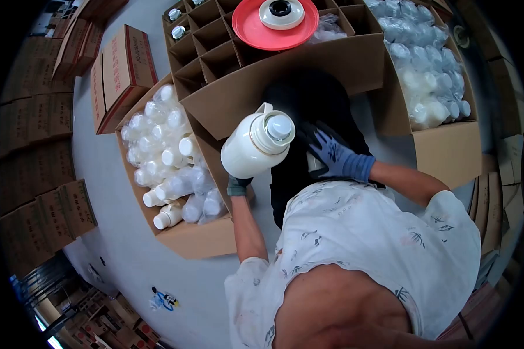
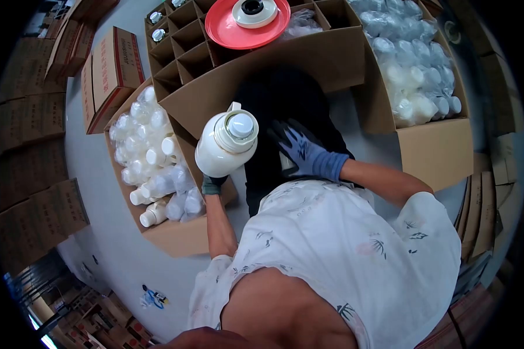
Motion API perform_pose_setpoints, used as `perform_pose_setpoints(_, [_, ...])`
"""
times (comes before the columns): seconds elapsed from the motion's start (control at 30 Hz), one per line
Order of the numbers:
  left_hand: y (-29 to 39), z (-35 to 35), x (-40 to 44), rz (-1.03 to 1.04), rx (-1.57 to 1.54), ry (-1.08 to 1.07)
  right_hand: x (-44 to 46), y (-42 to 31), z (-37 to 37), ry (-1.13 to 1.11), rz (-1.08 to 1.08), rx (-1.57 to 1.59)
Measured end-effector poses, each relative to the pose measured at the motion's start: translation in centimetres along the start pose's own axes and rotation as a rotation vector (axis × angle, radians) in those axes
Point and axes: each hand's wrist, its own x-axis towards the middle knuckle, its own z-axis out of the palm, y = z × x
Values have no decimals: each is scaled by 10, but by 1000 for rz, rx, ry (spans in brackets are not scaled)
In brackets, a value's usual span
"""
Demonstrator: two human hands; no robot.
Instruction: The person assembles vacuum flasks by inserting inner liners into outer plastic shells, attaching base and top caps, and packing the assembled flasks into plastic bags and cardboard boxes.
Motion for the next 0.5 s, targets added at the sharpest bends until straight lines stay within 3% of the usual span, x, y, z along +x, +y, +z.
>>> perform_pose_setpoints(0.03, [-3,0,2,10,16,-8,-8,-2,15,-62,19,-99])
perform_pose_setpoints(0.07, [-5,0,3,17,31,-17,-10,6,35,-218,93,83])
perform_pose_setpoints(0.17, [-11,-1,4,34,63,-34,-11,26,9,-447,39,282])
perform_pose_setpoints(0.3, [-22,-3,2,57,102,-64,-1,37,-28,-735,-111,-154])
perform_pose_setpoints(0.43, [-26,-5,-1,75,143,-48,2,48,-20,-681,-211,-376])
perform_pose_setpoints(0.5, [-18,-1,-2,75,90,11,2,58,-27,-549,-101,-152])
